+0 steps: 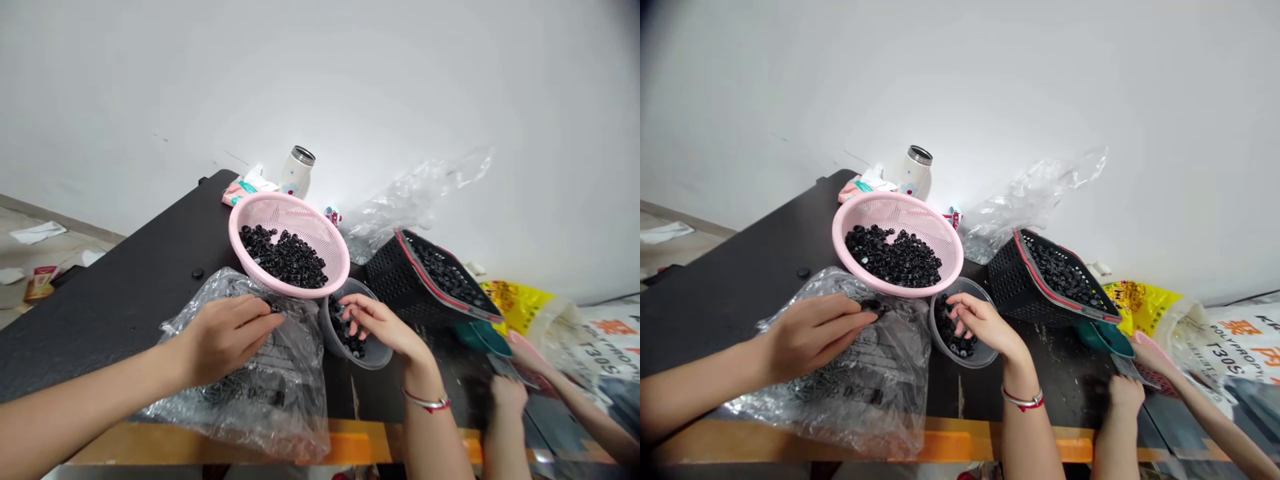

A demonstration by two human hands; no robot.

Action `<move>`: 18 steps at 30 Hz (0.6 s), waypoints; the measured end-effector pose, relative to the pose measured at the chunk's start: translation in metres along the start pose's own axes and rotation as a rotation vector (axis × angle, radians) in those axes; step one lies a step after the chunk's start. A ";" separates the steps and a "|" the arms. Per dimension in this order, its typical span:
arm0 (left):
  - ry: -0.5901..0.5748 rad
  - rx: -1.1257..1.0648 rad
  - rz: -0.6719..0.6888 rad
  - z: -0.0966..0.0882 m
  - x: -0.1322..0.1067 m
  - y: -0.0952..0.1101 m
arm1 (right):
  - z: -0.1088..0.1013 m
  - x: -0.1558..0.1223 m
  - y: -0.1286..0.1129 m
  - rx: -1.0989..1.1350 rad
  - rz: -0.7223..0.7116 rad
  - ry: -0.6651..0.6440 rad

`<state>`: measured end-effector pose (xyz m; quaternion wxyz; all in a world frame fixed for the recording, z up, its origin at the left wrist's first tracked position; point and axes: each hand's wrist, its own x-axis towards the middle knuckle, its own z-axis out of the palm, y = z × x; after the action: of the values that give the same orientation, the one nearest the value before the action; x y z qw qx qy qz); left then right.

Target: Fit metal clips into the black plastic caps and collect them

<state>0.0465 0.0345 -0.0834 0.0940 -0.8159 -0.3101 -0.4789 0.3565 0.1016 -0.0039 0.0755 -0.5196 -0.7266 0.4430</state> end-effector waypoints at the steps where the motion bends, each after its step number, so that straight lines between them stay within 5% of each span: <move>1: 0.002 0.000 0.000 0.000 0.000 0.000 | -0.001 0.002 0.003 -0.073 -0.004 0.048; 6: 0.014 0.011 0.007 0.001 -0.001 0.000 | 0.001 0.028 0.030 -0.415 0.004 0.219; 18: 0.017 0.024 0.006 0.001 -0.003 -0.001 | 0.009 0.047 0.042 -0.566 0.020 0.102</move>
<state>0.0458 0.0345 -0.0867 0.1079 -0.8117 -0.3124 -0.4815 0.3596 0.1380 -0.0562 -0.0407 -0.5487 -0.8116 0.1965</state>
